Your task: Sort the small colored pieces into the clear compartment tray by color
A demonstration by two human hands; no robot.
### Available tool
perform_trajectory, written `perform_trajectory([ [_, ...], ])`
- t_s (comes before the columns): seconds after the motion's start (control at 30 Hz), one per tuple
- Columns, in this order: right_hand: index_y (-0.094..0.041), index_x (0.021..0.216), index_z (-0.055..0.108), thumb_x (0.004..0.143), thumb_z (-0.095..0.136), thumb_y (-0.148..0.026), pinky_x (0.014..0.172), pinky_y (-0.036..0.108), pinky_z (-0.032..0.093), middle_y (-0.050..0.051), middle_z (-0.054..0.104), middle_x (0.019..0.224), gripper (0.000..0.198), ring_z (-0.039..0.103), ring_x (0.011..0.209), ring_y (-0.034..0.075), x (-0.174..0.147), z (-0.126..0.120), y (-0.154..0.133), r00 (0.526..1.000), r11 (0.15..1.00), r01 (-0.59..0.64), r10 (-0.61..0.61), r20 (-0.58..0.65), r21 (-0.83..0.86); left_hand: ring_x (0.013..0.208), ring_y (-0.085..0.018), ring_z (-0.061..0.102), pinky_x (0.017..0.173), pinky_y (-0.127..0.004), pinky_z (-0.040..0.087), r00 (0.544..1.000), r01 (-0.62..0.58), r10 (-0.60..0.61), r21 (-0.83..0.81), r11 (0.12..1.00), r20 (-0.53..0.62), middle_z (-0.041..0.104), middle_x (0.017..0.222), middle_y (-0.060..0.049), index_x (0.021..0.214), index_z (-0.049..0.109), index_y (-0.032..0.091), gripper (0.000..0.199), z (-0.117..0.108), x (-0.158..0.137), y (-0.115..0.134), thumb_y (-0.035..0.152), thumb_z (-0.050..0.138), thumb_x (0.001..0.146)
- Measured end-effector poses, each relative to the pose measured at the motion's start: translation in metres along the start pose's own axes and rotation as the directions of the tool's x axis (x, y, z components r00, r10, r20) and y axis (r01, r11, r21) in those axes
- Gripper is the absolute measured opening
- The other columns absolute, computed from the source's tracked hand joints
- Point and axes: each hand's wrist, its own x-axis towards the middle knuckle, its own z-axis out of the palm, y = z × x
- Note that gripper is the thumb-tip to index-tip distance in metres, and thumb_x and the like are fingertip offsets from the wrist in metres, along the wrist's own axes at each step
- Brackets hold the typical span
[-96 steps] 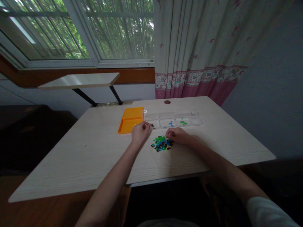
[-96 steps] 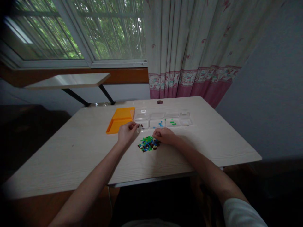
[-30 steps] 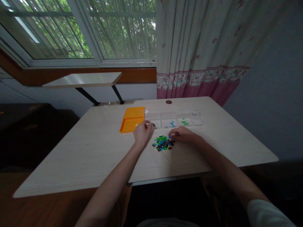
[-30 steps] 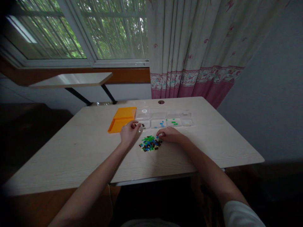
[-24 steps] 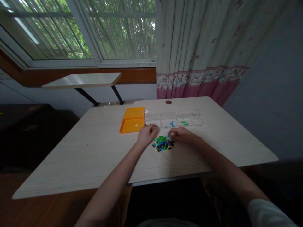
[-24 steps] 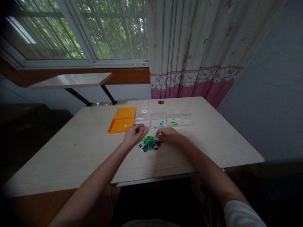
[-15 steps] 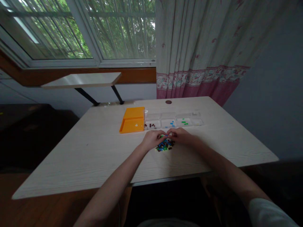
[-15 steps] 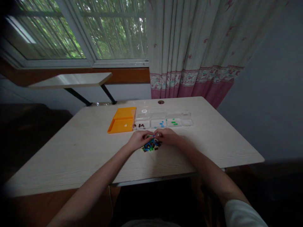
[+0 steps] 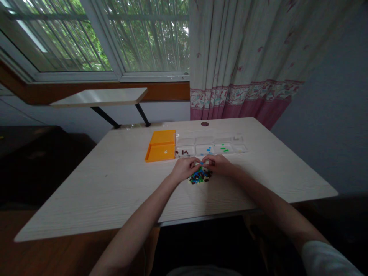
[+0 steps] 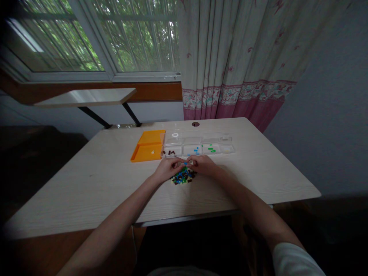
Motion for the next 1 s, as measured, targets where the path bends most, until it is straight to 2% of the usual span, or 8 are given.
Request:
perform_trajectory([
  [0.13, -0.018, 0.089, 0.062, 0.080, 0.052, -0.039, 0.047, 0.018, 0.029, -0.006, 0.048, 0.048, 0.024, 0.041, 0.042, 0.007, 0.001, 0.002, 0.000, 0.996, 1.000, 0.005, -0.006, -0.088, -0.014, 0.050, -0.008, 0.047, 0.051, -0.018, 0.031, 1.000, 0.018, -0.018, -0.019, 1.000, -0.008, 0.053, 0.053, 0.003, 0.093, 0.065, 0.018, 0.026, -0.002, 0.001, -0.001, 0.037, 0.051, 0.080],
  [0.23, -0.018, 0.088, 0.064, 0.080, 0.052, -0.038, 0.047, 0.018, 0.031, -0.006, 0.047, 0.047, 0.025, 0.041, 0.042, 0.007, 0.001, -0.002, 0.002, 0.974, 0.999, -0.048, 0.042, -0.222, -0.022, 0.054, -0.010, 0.051, 0.053, -0.018, 0.034, 0.999, 0.036, -0.036, 0.015, 0.999, 0.011, 0.057, 0.058, 0.001, 0.095, 0.064, 0.018, 0.027, -0.007, 0.002, -0.005, 0.036, 0.048, 0.082],
  [0.33, -0.018, 0.087, 0.065, 0.079, 0.052, -0.038, 0.048, 0.017, 0.033, -0.006, 0.045, 0.046, 0.025, 0.042, 0.042, 0.007, 0.001, -0.009, 0.006, 0.923, 0.996, -0.085, 0.064, -0.380, -0.037, 0.059, -0.011, 0.055, 0.056, -0.020, 0.036, 0.995, 0.033, -0.043, 0.107, 0.994, 0.094, 0.063, 0.067, -0.001, 0.093, 0.065, 0.019, 0.024, -0.014, 0.002, -0.011, 0.031, 0.048, 0.081],
  [0.43, -0.018, 0.088, 0.065, 0.079, 0.052, -0.037, 0.048, 0.017, 0.034, -0.006, 0.043, 0.046, 0.025, 0.041, 0.042, 0.006, 0.000, -0.016, 0.010, 0.886, 0.995, -0.079, 0.040, -0.462, -0.065, 0.067, -0.013, 0.058, 0.059, -0.020, 0.038, 0.981, -0.017, -0.014, 0.154, 0.988, 0.193, 0.067, 0.079, -0.003, 0.090, 0.066, 0.019, 0.023, -0.018, 0.002, -0.018, 0.026, 0.046, 0.080],
  [0.57, -0.017, 0.088, 0.065, 0.080, 0.052, -0.036, 0.047, 0.017, 0.034, -0.006, 0.042, 0.045, 0.024, 0.039, 0.041, 0.006, 0.000, -0.021, 0.011, 0.865, 0.992, -0.063, 0.001, -0.502, -0.106, 0.071, -0.014, 0.060, 0.061, -0.020, 0.040, 0.969, -0.050, 0.011, 0.152, 0.987, 0.248, 0.067, 0.083, -0.003, 0.090, 0.066, 0.019, 0.024, -0.020, 0.001, -0.020, 0.022, 0.044, 0.079],
  [0.8, -0.017, 0.086, 0.066, 0.080, 0.052, -0.036, 0.048, 0.017, 0.035, -0.006, 0.042, 0.044, 0.024, 0.040, 0.041, 0.006, 0.001, -0.022, 0.009, 0.848, 0.985, -0.058, -0.036, -0.529, -0.160, 0.065, -0.013, 0.059, 0.058, -0.020, 0.039, 0.960, -0.055, 0.006, 0.169, 0.984, 0.279, 0.067, 0.074, -0.003, 0.092, 0.066, 0.019, 0.026, -0.020, 0.002, -0.019, 0.021, 0.045, 0.077],
  [1.0, -0.017, 0.085, 0.066, 0.080, 0.050, -0.039, 0.049, 0.018, 0.035, -0.004, 0.044, 0.045, 0.028, 0.041, 0.042, 0.007, 0.000, -0.024, 0.006, 0.864, 0.984, -0.100, 0.011, -0.503, -0.150, 0.058, -0.012, 0.056, 0.054, -0.019, 0.036, 0.962, -0.051, 0.007, 0.154, 0.987, 0.273, 0.064, 0.064, -0.001, 0.092, 0.067, 0.020, 0.025, -0.022, 0.001, -0.017, 0.021, 0.048, 0.075],
])
